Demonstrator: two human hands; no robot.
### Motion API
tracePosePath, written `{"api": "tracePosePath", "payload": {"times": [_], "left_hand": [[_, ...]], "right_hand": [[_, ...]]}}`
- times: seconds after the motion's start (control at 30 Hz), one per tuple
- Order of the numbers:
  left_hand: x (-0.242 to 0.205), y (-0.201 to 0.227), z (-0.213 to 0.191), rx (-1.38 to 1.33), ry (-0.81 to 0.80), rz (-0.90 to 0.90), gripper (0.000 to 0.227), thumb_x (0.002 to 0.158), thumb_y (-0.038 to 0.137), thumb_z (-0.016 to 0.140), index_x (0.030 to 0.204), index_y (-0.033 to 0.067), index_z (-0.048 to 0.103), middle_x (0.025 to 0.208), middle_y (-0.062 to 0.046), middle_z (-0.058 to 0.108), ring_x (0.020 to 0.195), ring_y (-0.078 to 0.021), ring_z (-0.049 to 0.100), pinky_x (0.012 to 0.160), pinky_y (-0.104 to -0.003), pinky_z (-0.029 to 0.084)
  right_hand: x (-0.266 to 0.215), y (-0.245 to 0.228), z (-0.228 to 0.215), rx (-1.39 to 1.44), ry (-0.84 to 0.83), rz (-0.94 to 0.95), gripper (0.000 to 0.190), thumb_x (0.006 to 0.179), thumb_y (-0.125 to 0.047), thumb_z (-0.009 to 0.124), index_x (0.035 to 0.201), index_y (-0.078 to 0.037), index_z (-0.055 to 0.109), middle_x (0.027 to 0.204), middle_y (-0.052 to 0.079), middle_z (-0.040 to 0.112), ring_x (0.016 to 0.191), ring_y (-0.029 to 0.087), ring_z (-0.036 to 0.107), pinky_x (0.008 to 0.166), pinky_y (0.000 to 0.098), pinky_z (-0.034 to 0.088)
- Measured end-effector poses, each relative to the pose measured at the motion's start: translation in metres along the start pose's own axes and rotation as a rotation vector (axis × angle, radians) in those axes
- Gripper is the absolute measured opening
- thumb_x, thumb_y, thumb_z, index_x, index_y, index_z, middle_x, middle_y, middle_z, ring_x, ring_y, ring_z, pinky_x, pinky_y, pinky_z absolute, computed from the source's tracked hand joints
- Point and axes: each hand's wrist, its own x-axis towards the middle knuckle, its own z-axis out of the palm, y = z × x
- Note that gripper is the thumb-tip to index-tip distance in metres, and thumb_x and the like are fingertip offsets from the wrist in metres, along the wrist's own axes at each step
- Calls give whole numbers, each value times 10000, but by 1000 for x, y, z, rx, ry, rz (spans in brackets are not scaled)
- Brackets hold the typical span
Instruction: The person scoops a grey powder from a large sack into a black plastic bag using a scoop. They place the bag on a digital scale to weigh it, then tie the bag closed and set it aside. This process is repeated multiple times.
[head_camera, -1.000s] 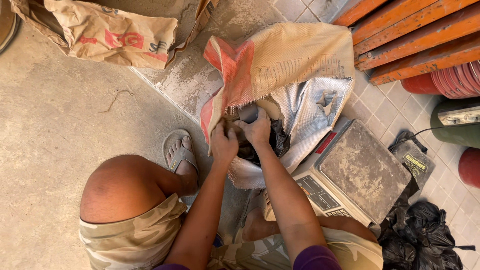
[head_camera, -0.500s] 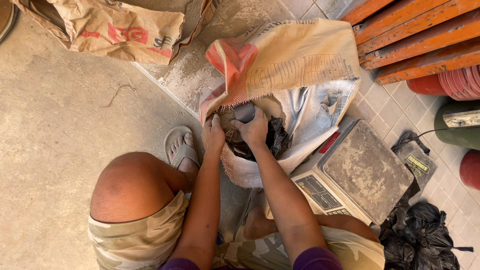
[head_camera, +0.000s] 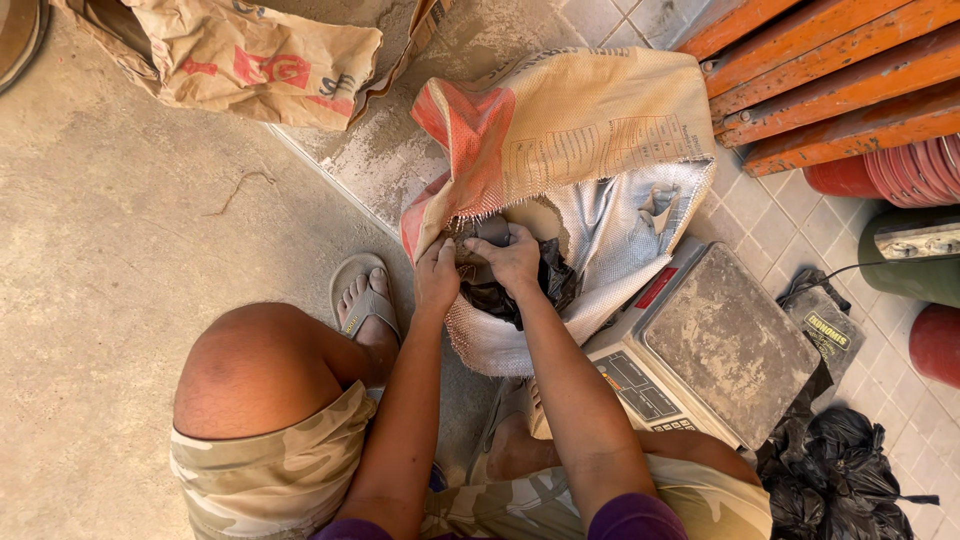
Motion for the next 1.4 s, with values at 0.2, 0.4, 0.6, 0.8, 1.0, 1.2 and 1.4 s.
{"api": "tracePosePath", "payload": {"times": [0.2,0.4,0.6,0.8,1.0,1.2,1.4], "left_hand": [[-9,8,2,100,152,149,355,795,247,548,1121,135,632,1029,-183,626,1060,-381,534,914,-465,421],[1,-4,12,174,126,245,271,775,222,596,1028,167,675,941,-130,663,982,-341,586,821,-432,471],[-5,-4,42,-3,61,205,191,712,73,650,893,121,690,776,-71,664,830,-242,642,738,-363,506],[-49,45,43,-15,-41,184,186,760,262,673,932,194,692,777,-23,663,727,-172,644,658,-325,508],[-85,72,39,286,-257,119,494,839,311,609,1214,13,484,1085,-212,545,999,-352,566,800,-499,519],[-88,47,51,-135,-235,72,206,904,232,496,864,72,620,646,-64,614,480,-91,473,443,-269,366],[-91,28,61,-199,-362,158,226,870,142,560,1063,30,598,765,-122,592,690,-162,541,557,-316,417]], "right_hand": [[-8,-3,-20,286,-18,62,860,555,-330,908,1178,75,477,1003,225,505,981,302,561,787,408,523],[7,14,-47,297,37,36,869,581,-322,906,1189,98,447,973,199,478,972,305,557,785,384,520],[-13,0,-61,371,14,55,819,617,-304,888,1192,80,449,986,215,507,995,333,571,816,427,521],[-26,-15,-96,661,12,97,737,632,-212,863,1173,65,446,967,174,444,973,342,542,849,523,492],[-70,-30,-133,860,-24,151,558,704,-189,756,1122,29,458,1010,177,428,992,336,495,896,559,433],[-105,0,-142,831,26,240,567,715,-145,727,1137,52,403,1035,182,362,1030,325,420,923,531,393],[-79,54,-128,298,333,8,675,484,-105,884,1067,29,571,757,126,541,626,213,586,529,327,536]]}}
